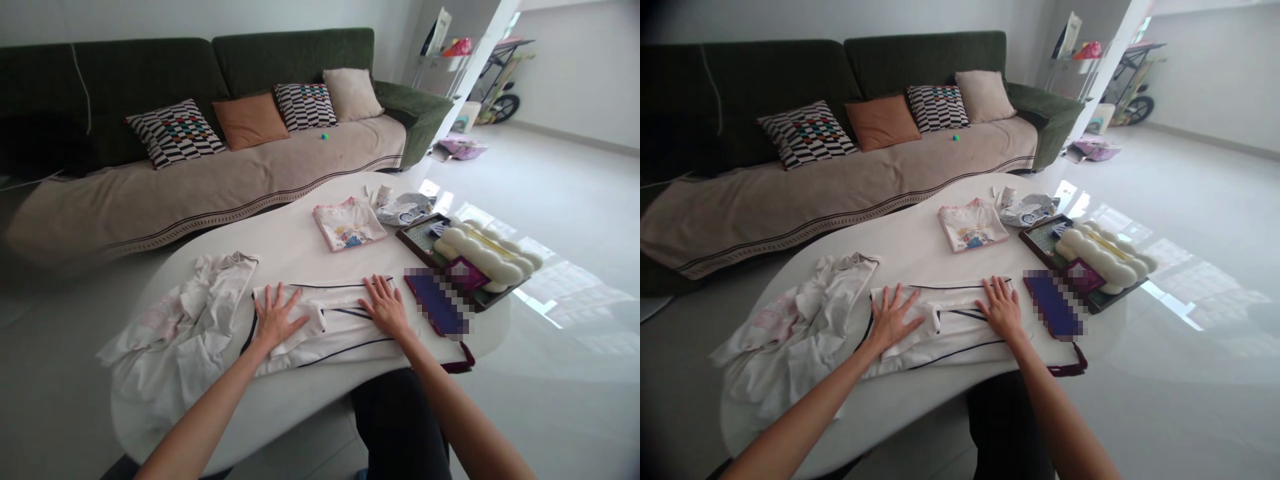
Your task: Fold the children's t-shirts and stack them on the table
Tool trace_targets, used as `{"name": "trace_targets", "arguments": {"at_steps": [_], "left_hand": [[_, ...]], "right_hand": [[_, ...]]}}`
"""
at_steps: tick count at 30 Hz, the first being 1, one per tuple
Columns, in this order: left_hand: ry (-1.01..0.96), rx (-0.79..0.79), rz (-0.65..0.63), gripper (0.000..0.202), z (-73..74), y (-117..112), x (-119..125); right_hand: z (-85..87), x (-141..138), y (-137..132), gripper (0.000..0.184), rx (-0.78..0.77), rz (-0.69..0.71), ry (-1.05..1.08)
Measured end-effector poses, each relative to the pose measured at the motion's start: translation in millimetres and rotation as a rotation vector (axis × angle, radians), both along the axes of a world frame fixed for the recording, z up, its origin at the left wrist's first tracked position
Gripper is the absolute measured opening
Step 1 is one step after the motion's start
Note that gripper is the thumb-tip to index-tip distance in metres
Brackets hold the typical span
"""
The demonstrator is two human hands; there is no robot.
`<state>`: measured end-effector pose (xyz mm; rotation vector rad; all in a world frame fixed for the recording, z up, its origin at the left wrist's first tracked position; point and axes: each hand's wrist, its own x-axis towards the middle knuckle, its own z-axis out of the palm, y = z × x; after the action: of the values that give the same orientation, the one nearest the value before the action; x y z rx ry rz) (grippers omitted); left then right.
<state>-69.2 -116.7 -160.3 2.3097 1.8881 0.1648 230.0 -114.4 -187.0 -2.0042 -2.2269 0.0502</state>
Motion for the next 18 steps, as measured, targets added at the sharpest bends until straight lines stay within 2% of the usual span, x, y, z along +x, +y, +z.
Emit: {"name": "trace_targets", "arguments": {"at_steps": [2, 4, 8, 11, 13, 15, 16, 18], "left_hand": [[0.001, -0.008, -0.027, 0.070, -0.5, 8.6, -2.1], [0.007, -0.023, -0.075, 0.069, -1.6, 18.2, -4.2], [0.045, -0.070, -0.216, 0.068, 0.6, 46.2, -10.2], [0.079, -0.120, -0.338, 0.066, 11.6, 74.9, -9.9], [0.100, -0.111, -0.369, 0.063, 22.8, 86.9, -2.6], [0.099, -0.034, -0.332, 0.058, 33.4, 80.1, 13.0], [0.084, 0.011, -0.308, 0.055, 36.8, 66.8, 24.0], [0.026, 0.068, -0.312, 0.053, 36.9, 20.5, 51.2]], "right_hand": [[3.1, 20.8, -1.6, 0.059, -0.020, -0.030, -0.011], [9.4, 35.2, 0.5, 0.055, -0.052, 0.003, -0.008], [23.4, 49.5, 14.9, 0.045, -0.097, 0.059, 0.100], [29.2, 52.2, 22.5, 0.041, -0.129, 0.090, 0.174], [30.7, 52.7, 20.6, 0.034, -0.154, 0.085, 0.186], [31.9, 54.1, 13.5, 0.026, -0.179, 0.056, 0.202], [32.6, 55.2, 8.5, 0.022, -0.191, 0.035, 0.213], [34.8, 58.3, -3.3, 0.016, -0.214, -0.011, 0.243]]}}
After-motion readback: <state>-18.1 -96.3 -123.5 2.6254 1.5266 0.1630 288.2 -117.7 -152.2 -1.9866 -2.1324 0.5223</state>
